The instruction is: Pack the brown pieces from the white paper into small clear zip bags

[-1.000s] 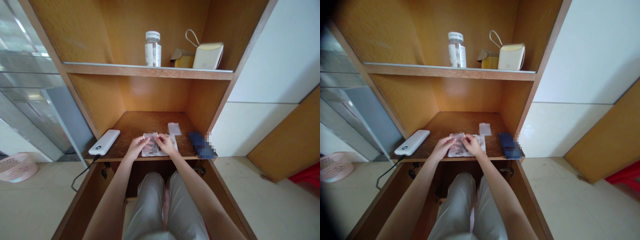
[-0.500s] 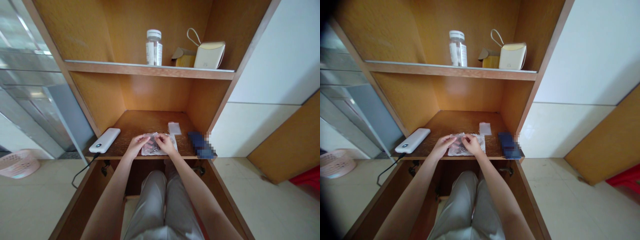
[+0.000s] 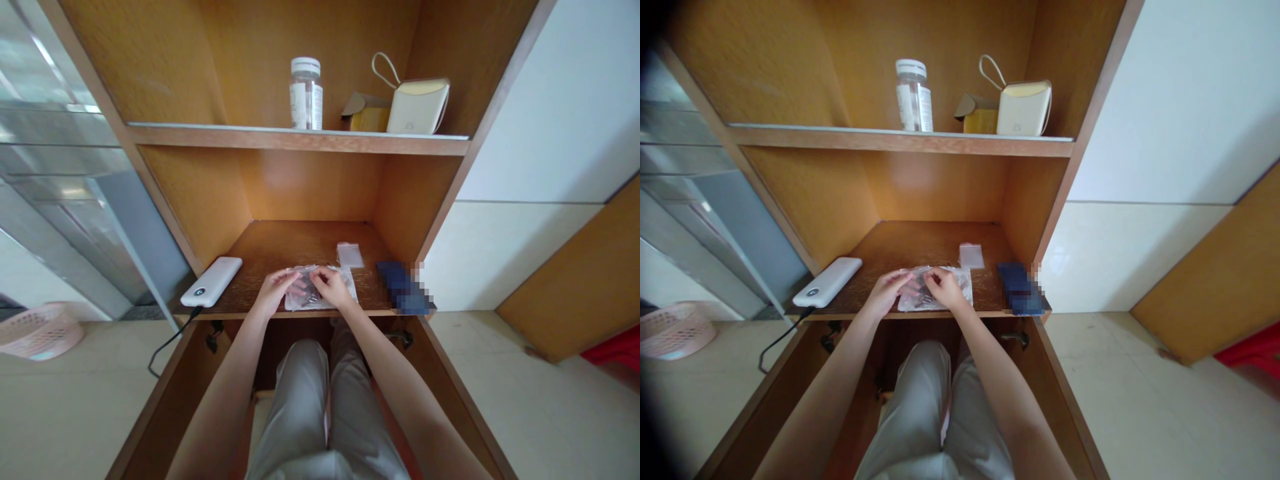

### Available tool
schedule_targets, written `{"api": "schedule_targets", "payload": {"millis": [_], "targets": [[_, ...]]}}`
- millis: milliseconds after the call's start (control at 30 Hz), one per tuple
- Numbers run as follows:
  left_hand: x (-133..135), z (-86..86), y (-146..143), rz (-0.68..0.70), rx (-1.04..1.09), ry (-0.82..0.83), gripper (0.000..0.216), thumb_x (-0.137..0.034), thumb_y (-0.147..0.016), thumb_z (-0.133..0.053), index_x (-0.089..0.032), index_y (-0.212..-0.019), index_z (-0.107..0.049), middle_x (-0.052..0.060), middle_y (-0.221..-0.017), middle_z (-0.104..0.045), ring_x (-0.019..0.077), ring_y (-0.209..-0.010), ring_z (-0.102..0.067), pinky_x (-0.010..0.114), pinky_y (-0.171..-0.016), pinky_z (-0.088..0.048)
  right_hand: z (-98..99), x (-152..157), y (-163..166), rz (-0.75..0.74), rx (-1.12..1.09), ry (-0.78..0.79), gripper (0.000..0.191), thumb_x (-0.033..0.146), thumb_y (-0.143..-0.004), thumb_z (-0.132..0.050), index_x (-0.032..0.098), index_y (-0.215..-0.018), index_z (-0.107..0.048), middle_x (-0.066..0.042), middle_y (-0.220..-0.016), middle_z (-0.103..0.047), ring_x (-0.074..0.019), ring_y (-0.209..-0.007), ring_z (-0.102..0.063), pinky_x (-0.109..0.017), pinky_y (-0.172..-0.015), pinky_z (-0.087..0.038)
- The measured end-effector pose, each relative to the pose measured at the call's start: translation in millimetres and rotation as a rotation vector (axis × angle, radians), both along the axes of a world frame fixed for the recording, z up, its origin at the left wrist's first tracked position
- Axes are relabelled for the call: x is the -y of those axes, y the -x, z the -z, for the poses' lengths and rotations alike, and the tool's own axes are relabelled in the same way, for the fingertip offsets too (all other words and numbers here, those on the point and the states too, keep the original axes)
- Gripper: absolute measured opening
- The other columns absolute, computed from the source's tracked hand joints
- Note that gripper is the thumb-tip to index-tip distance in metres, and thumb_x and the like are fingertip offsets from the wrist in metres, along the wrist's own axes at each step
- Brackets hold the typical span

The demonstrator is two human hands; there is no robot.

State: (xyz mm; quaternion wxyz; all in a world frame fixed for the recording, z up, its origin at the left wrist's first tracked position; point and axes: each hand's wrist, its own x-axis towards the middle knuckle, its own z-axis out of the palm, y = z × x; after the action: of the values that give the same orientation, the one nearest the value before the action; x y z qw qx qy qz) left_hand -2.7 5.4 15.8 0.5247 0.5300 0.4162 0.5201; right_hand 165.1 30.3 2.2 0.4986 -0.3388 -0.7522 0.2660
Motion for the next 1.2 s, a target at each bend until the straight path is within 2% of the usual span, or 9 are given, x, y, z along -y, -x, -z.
{"api": "schedule_targets", "payload": {"millis": [467,833,1033,1200], "targets": [[-2.0,1.2,2.6,0.042,0.058,0.034,0.036,-0.042,-0.07,-0.067,-0.009,-0.086,-0.067,0.01,-0.071,-0.071,0.0208,-0.056,-0.067,0.028,-0.051,-0.049,-1.9,1.8,0.7,0.055,-0.036,0.018,0.032,0.043,-0.086,-0.044,0.02,-0.066,-0.053,0.001,-0.059,-0.049,-0.012,-0.056,-0.046,-0.023,-0.053,-0.037],[0.3,-0.8,2.7,0.042,0.03,0.05,0.037,-0.04,-0.069,-0.067,-0.007,-0.084,-0.07,0.01,-0.063,-0.07,0.02,-0.053,-0.066,0.029,-0.055,-0.049,-2.2,0.5,1.3,0.04,-0.098,0.044,0.027,0.043,-0.086,-0.044,0.02,-0.081,-0.057,-0.002,-0.074,-0.06,-0.0136,-0.067,-0.056,-0.024,-0.062,-0.044],[-2.6,5.1,5.2,0.081,0.058,0.043,0.037,-0.04,-0.072,-0.065,-0.008,-0.089,-0.07,0.01,-0.067,-0.071,0.021,-0.058,-0.067,0.03,-0.057,-0.051,-2.5,1.5,0.7,0.044,-0.101,0.03,0.026,0.041,-0.086,-0.045,0.02,-0.078,-0.057,-0.001,-0.071,-0.059,-0.0133,-0.064,-0.054,-0.024,-0.06,-0.043],[-2.7,3.5,5.3,0.078,0.08,0.068,0.038,-0.039,-0.071,-0.067,-0.007,-0.091,-0.07,0.01,-0.066,-0.071,0.0206,-0.056,-0.067,0.029,-0.056,-0.05,-3.4,2.9,-1.1,0.057,-0.1,0.022,0.025,0.04,-0.086,-0.046,0.019,-0.075,-0.056,-0.001,-0.066,-0.057,-0.0131,-0.06,-0.053,-0.024,-0.056,-0.041]]}}
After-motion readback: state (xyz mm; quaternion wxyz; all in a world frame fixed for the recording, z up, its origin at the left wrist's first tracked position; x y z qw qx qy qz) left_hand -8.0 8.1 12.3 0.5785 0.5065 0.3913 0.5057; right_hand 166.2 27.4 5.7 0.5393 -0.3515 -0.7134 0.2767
